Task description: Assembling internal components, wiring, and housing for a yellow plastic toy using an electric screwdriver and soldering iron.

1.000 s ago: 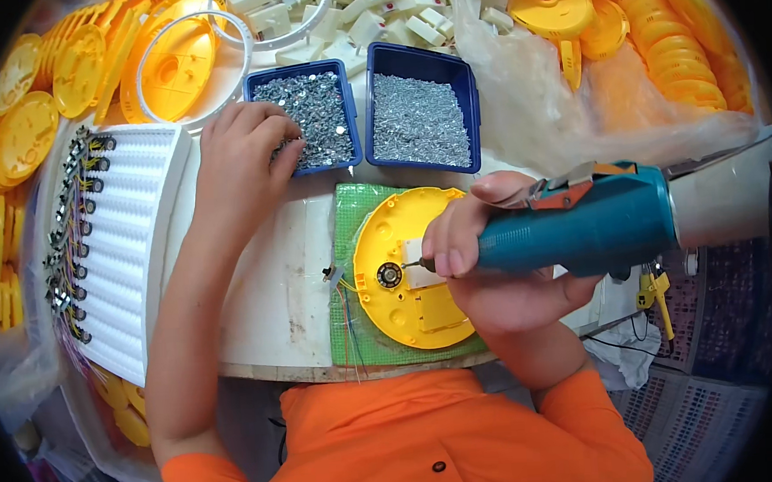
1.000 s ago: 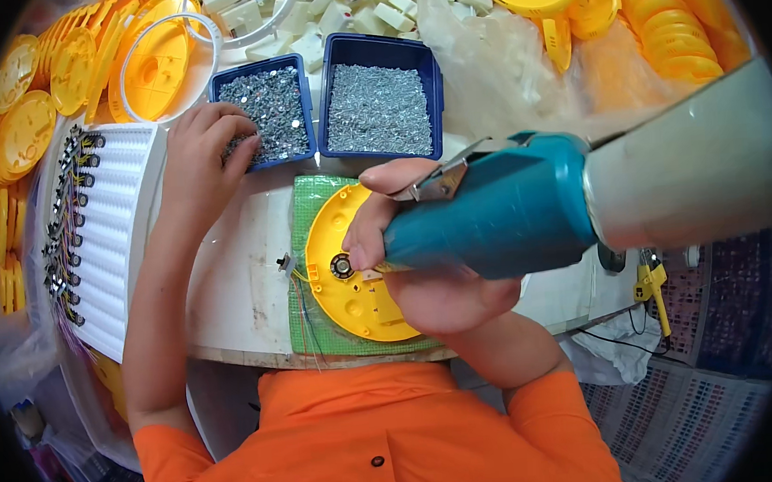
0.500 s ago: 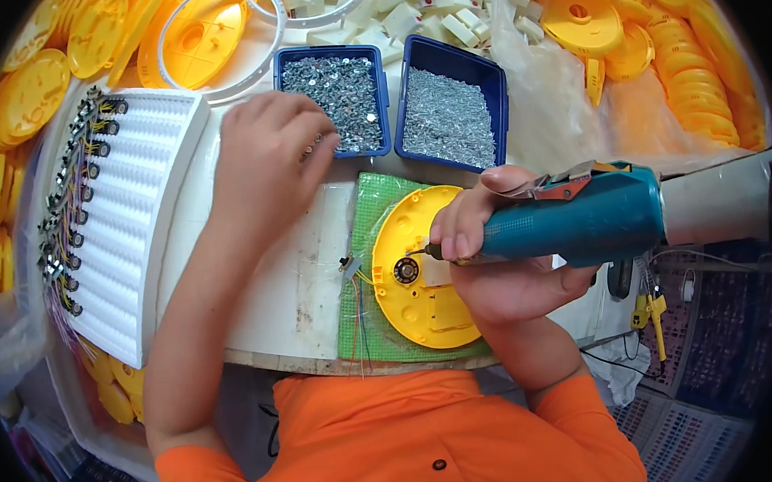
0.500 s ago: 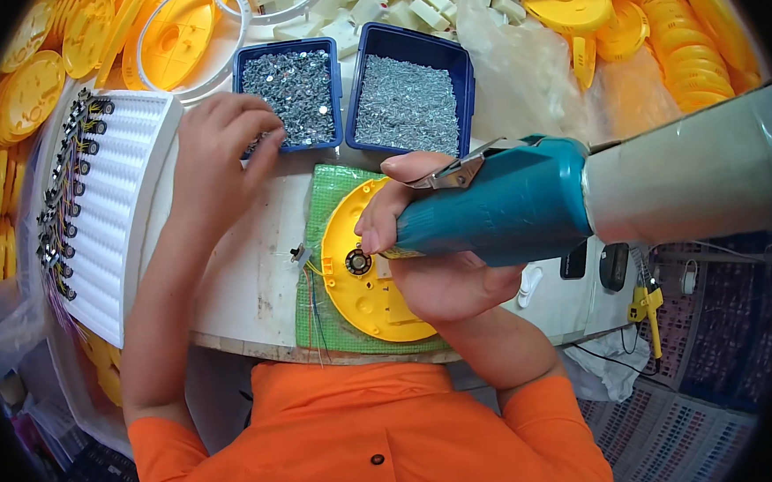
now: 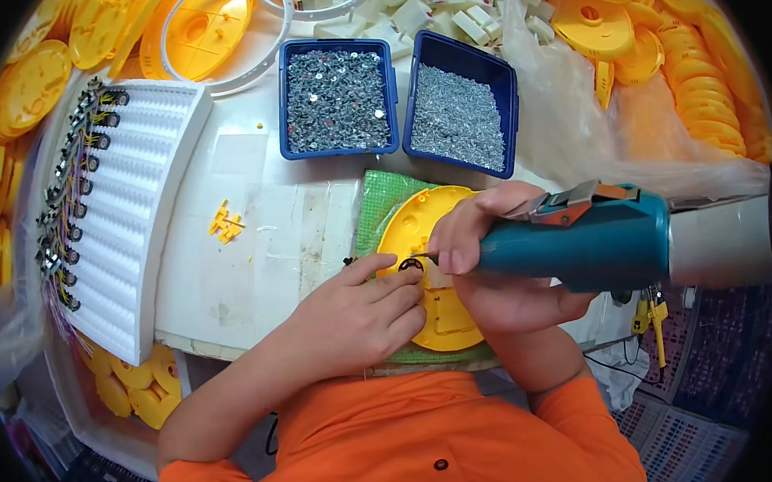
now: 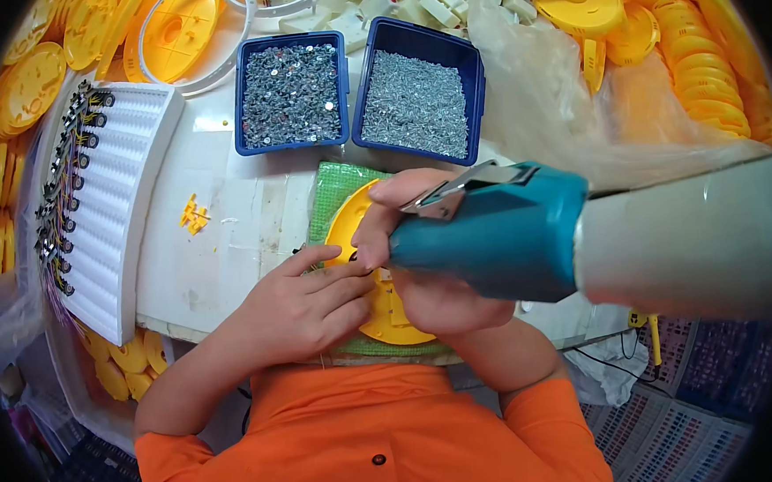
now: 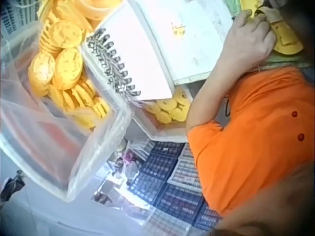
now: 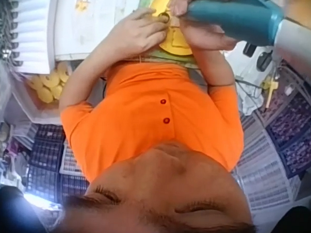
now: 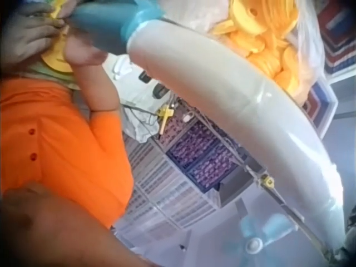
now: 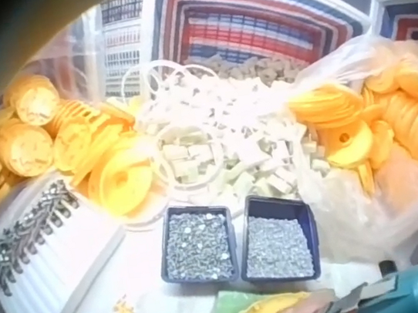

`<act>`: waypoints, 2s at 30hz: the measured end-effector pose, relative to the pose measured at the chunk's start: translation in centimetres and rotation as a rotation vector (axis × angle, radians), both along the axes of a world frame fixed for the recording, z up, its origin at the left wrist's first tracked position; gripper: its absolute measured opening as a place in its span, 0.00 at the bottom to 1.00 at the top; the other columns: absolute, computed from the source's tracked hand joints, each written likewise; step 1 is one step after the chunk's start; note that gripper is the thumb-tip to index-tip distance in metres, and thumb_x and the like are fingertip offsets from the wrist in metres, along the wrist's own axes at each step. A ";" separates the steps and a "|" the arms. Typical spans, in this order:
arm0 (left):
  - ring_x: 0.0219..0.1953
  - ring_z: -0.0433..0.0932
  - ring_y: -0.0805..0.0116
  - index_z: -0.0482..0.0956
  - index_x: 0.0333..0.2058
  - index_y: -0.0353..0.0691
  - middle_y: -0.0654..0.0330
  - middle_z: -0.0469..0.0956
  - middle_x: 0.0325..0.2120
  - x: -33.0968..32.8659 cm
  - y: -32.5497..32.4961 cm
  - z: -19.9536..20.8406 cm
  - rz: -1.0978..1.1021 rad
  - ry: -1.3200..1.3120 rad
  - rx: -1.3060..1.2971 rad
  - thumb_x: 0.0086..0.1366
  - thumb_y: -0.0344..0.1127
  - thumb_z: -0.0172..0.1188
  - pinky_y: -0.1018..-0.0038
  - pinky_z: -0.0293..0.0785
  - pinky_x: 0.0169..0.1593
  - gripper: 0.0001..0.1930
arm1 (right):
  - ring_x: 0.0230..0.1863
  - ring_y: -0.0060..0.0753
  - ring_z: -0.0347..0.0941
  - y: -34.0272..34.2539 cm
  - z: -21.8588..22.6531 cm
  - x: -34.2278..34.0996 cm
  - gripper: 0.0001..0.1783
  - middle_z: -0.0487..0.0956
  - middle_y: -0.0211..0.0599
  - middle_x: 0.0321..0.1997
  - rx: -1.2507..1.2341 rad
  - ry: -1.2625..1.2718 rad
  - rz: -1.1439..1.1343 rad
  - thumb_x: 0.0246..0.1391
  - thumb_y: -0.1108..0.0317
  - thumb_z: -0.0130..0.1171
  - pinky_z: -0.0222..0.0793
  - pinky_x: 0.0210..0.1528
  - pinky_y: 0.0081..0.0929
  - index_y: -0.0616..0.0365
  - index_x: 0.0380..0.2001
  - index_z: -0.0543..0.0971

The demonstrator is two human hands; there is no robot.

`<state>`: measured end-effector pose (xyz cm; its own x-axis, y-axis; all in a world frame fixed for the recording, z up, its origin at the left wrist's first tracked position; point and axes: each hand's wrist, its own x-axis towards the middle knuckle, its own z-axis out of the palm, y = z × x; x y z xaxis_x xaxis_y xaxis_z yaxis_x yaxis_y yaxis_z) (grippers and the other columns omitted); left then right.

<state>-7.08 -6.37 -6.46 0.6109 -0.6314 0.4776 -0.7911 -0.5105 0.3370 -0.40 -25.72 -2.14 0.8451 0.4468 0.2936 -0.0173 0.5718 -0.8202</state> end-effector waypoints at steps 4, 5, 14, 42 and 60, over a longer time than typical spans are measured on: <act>0.50 0.84 0.65 0.82 0.36 0.43 0.60 0.85 0.44 0.0 0.0 -0.1 0.001 0.043 -0.013 0.59 0.35 0.63 0.62 0.77 0.61 0.07 | 0.38 0.41 0.76 -0.4 0.4 -0.1 0.47 0.79 0.47 0.34 -0.101 0.022 0.098 0.57 0.28 0.50 0.70 0.48 0.41 0.64 0.58 0.75; 0.49 0.84 0.64 0.82 0.36 0.42 0.59 0.85 0.44 0.0 0.1 0.0 -0.003 0.051 -0.012 0.59 0.35 0.64 0.63 0.77 0.61 0.07 | 0.38 0.41 0.76 -0.6 0.6 0.0 0.45 0.80 0.47 0.35 -0.187 -0.017 0.116 0.58 0.30 0.50 0.70 0.48 0.41 0.64 0.58 0.75; 0.53 0.83 0.61 0.81 0.36 0.40 0.56 0.84 0.43 -0.3 -0.1 -0.1 -0.016 0.101 -0.033 0.60 0.34 0.59 0.59 0.73 0.65 0.07 | 0.37 0.41 0.75 -0.2 2.3 -0.7 0.40 0.80 0.47 0.34 -0.369 0.097 0.072 0.63 0.34 0.47 0.71 0.46 0.41 0.60 0.59 0.76; 0.58 0.75 0.54 0.84 0.36 0.45 0.63 0.81 0.49 -0.8 -1.4 -1.6 0.287 0.142 -0.349 0.52 0.41 0.76 0.53 0.67 0.60 0.15 | 0.35 0.40 0.76 -1.6 3.9 -3.0 0.18 0.79 0.44 0.31 0.022 0.066 0.054 0.74 0.58 0.46 0.71 0.50 0.45 0.55 0.58 0.73; 0.69 0.66 0.48 0.80 0.55 0.45 0.57 0.73 0.62 -0.8 1.3 -0.3 0.178 0.254 -0.050 0.51 0.64 0.72 0.50 0.62 0.67 0.38 | 0.40 0.39 0.75 -1.8 1.0 -3.1 0.37 0.80 0.44 0.37 -0.009 0.050 0.108 0.67 0.37 0.45 0.66 0.55 0.44 0.57 0.64 0.72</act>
<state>-7.85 -5.04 -6.80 0.8134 -0.4837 0.3230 -0.5781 -0.6113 0.5404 -3.53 -27.53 -1.13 0.8052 0.5387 0.2479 -0.1193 0.5567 -0.8221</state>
